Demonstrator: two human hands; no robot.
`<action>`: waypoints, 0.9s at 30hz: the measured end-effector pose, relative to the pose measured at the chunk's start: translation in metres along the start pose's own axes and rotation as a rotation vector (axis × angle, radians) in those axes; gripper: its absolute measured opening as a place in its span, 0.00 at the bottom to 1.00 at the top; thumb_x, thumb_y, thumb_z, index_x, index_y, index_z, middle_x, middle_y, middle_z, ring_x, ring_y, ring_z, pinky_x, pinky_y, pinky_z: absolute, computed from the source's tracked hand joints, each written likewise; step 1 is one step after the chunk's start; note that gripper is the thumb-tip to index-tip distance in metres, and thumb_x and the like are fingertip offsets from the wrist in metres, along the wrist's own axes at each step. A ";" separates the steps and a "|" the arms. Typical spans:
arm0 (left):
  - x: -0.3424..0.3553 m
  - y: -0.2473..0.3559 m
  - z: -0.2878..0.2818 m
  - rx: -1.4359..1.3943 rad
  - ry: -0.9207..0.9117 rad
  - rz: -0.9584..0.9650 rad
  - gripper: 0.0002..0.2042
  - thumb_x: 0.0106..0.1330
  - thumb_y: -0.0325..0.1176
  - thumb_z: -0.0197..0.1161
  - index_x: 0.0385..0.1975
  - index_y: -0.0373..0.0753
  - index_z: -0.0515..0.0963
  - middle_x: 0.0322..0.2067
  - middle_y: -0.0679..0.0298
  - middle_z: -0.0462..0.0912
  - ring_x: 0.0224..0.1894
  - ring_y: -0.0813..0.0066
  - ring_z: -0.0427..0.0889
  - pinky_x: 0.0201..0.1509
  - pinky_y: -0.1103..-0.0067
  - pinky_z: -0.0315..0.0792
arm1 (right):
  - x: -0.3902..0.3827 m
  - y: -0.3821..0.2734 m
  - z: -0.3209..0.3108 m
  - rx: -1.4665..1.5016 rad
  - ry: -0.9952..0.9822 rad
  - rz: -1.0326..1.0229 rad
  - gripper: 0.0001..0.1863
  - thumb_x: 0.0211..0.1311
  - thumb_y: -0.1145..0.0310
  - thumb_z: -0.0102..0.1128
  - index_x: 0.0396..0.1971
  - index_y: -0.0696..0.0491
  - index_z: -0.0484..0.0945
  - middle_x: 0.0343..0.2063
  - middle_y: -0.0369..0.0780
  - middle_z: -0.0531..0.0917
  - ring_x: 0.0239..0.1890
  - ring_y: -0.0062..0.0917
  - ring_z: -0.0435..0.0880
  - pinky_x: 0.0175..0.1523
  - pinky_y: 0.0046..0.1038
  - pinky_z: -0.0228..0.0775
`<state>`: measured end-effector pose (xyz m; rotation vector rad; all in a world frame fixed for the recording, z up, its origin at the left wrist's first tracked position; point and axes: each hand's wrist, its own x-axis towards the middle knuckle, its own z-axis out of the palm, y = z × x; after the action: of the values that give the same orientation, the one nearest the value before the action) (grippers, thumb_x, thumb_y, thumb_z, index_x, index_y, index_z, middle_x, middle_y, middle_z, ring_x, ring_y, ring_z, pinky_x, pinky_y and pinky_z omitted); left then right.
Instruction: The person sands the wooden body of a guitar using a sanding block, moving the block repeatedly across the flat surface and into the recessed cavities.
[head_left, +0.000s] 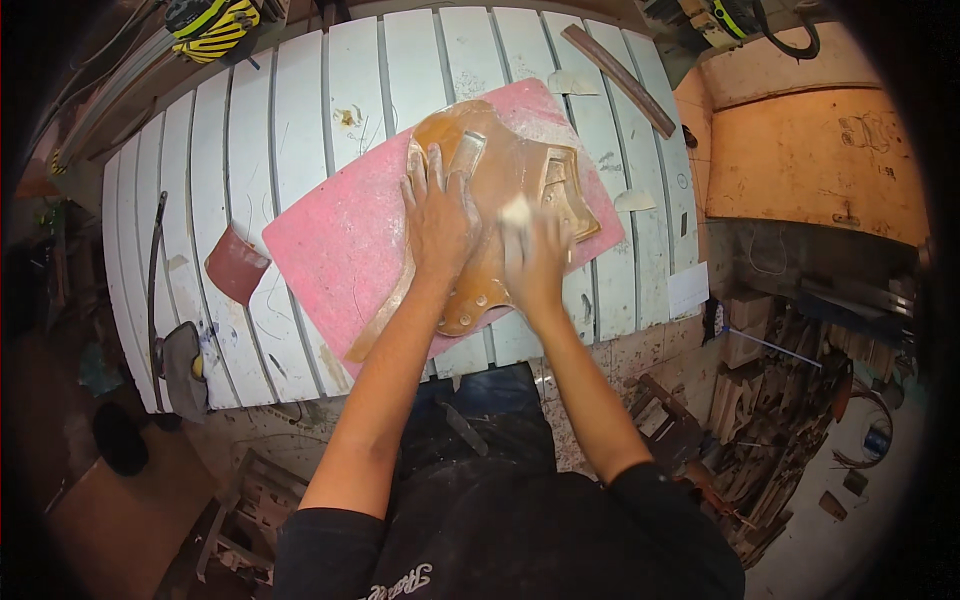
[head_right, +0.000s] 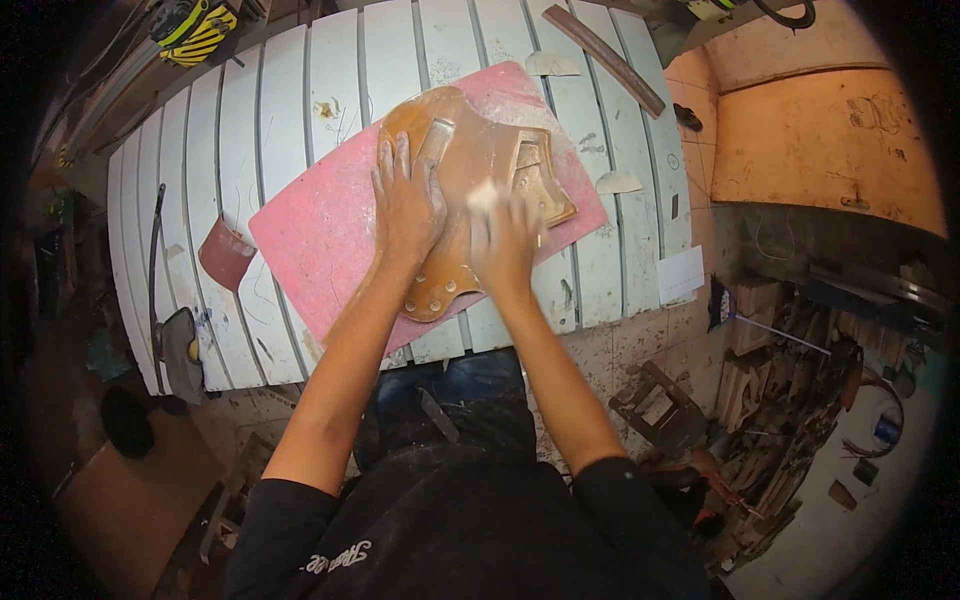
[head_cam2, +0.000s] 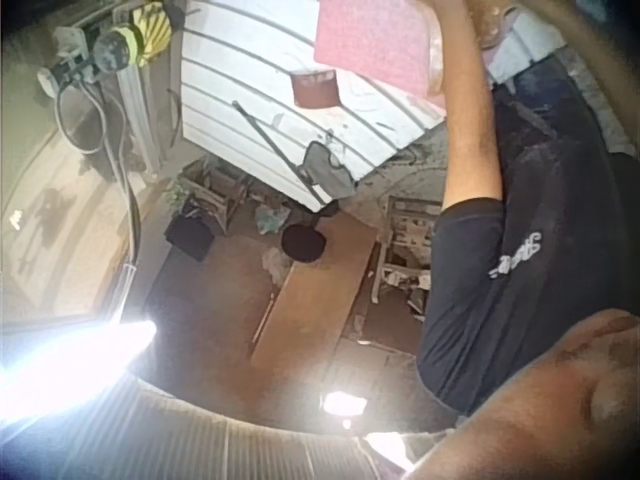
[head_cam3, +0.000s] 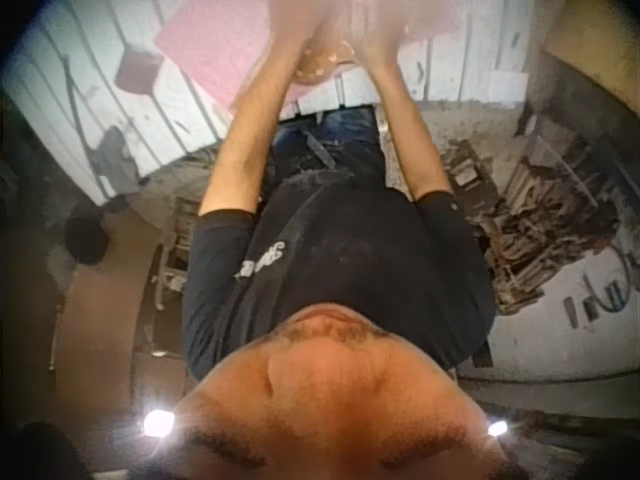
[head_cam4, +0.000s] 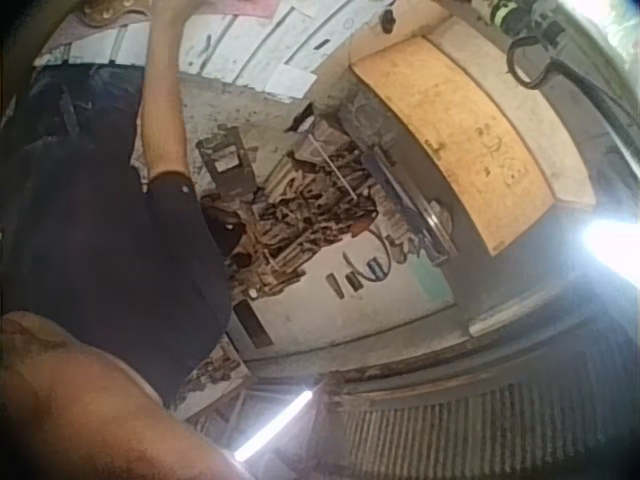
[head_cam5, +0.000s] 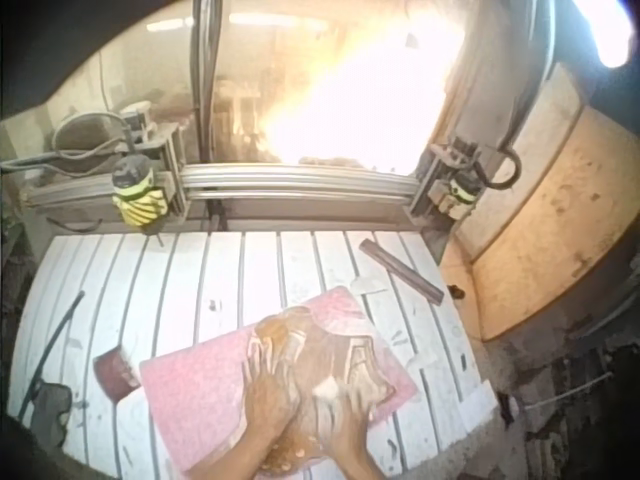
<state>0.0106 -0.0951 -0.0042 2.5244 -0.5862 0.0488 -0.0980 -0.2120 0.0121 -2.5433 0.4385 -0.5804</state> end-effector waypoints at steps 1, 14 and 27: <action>0.000 0.003 0.003 -0.024 0.014 0.003 0.20 0.79 0.35 0.51 0.63 0.34 0.78 0.79 0.44 0.60 0.82 0.37 0.52 0.82 0.43 0.49 | 0.026 0.001 0.001 0.037 0.012 0.010 0.13 0.71 0.65 0.65 0.46 0.58 0.82 0.53 0.49 0.83 0.55 0.51 0.78 0.64 0.53 0.65; -0.003 0.004 0.006 0.011 0.049 0.061 0.21 0.77 0.34 0.53 0.65 0.31 0.75 0.76 0.40 0.63 0.79 0.32 0.57 0.80 0.43 0.53 | -0.033 0.018 -0.021 -0.171 -0.059 0.179 0.14 0.68 0.67 0.66 0.50 0.57 0.83 0.56 0.50 0.83 0.57 0.46 0.78 0.66 0.45 0.63; -0.006 0.001 0.007 0.058 0.027 0.084 0.18 0.78 0.33 0.53 0.60 0.30 0.77 0.76 0.37 0.62 0.78 0.30 0.57 0.81 0.43 0.52 | -0.064 0.026 -0.027 -0.050 -0.008 0.098 0.10 0.65 0.67 0.70 0.43 0.53 0.82 0.58 0.47 0.83 0.56 0.47 0.79 0.60 0.49 0.66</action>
<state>0.0040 -0.0976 -0.0107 2.5503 -0.6887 0.1321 -0.1707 -0.2181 -0.0004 -2.5541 0.5781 -0.5297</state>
